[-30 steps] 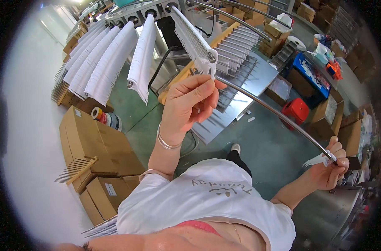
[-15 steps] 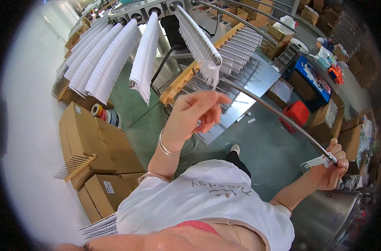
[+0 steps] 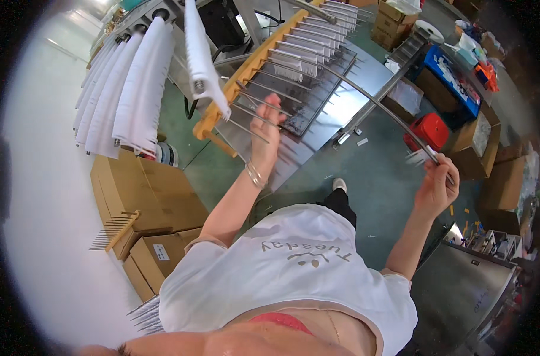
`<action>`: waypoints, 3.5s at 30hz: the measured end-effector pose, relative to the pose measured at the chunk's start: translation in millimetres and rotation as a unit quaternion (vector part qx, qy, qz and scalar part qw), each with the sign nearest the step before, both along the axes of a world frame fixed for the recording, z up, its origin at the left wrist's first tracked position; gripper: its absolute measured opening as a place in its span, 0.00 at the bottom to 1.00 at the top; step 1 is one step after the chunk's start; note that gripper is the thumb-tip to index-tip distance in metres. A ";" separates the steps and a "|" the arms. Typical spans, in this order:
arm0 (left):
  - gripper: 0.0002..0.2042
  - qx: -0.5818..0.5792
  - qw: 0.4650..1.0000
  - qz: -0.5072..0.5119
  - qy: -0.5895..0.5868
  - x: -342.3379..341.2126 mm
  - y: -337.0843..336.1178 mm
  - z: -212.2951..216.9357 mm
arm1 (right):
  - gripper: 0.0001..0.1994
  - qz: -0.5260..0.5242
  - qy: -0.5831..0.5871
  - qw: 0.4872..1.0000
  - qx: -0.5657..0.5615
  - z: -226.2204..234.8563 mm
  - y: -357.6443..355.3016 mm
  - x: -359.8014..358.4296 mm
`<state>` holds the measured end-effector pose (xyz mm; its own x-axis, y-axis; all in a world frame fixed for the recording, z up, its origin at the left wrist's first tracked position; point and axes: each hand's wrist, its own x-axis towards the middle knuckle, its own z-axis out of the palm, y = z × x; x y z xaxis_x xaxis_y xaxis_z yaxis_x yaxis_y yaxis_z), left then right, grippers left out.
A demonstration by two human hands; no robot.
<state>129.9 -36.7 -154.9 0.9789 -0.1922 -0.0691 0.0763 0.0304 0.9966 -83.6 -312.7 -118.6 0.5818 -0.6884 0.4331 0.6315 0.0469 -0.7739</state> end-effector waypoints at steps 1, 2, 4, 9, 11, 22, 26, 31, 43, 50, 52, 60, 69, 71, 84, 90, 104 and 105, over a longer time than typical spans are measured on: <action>0.13 -0.058 0.995 0.060 -0.046 10.2 -4.0 -5.9 | 0.10 0.003 0.005 1.000 0.002 -0.7 3.6 4.4; 0.14 -0.116 0.982 0.119 -0.092 19.7 -6.6 -11.0 | 0.10 0.003 0.005 1.000 0.003 2.2 7.3 10.5; 0.15 -0.128 0.985 0.109 -0.041 34.4 -5.7 4.2 | 0.10 0.012 0.012 0.997 -0.077 9.0 12.2 25.5; 0.16 -0.243 0.959 0.142 -0.045 62.7 -7.1 7.3 | 0.10 0.043 0.006 0.991 -0.129 9.4 17.0 42.4; 0.15 -0.255 0.953 0.151 -0.062 68.1 -4.1 5.1 | 0.10 0.057 0.008 0.987 -0.151 13.4 19.3 46.7; 0.12 0.095 0.975 0.079 -0.182 11.5 -8.4 18.2 | 0.12 0.148 0.079 0.977 -0.129 15.9 60.4 67.3; 0.11 0.073 0.968 -0.007 -0.238 -29.1 -20.6 35.3 | 0.13 0.107 0.058 0.985 -0.119 8.5 51.8 61.4; 0.13 -0.042 0.960 0.215 -0.173 24.9 2.1 3.9 | 0.15 0.140 0.007 0.985 -0.100 15.4 24.9 44.4; 0.08 -0.255 0.932 0.238 -0.094 65.0 13.3 7.3 | 0.13 0.153 0.024 0.964 -0.217 31.3 25.8 47.8; 0.07 -0.238 0.941 0.227 -0.082 62.5 21.5 0.6 | 0.13 0.155 0.019 0.979 -0.133 17.4 14.9 45.0; 0.07 -0.240 0.946 0.204 -0.069 61.6 20.8 3.9 | 0.13 0.139 0.022 0.982 -0.128 19.9 12.0 42.8; 0.08 -0.251 0.936 0.220 -0.110 61.8 19.5 6.6 | 0.12 0.171 0.019 0.968 -0.182 30.0 26.7 49.1; 0.08 -0.147 0.970 0.150 -0.121 -14.8 -19.9 41.0 | 0.12 0.134 0.041 0.984 -0.109 23.4 51.6 59.5; 0.09 -0.062 0.985 0.083 -0.140 -22.8 -21.0 39.5 | 0.13 0.140 0.032 0.988 -0.049 19.8 39.7 50.7; 0.20 -0.252 0.949 0.165 -0.090 -4.2 -14.7 27.0 | 0.13 0.154 0.033 0.985 -0.073 22.6 17.2 49.1; 0.22 -0.278 0.950 0.140 -0.042 4.1 -15.7 32.3 | 0.12 0.131 0.071 0.987 -0.059 24.5 46.1 69.1; 0.13 -0.211 0.966 0.093 -0.118 -17.3 -32.2 34.6 | 0.10 0.097 0.040 0.994 -0.019 21.3 14.7 35.9; 0.12 -0.179 0.970 0.074 -0.148 -19.9 -35.8 32.9 | 0.10 0.105 0.035 0.994 0.013 24.1 12.0 29.7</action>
<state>110.0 -72.5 -121.9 0.9643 -0.0081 0.2649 -0.2435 0.3675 0.8976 -53.9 -300.7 -94.5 0.7425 -0.5584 0.3699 0.5500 0.1932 -0.8125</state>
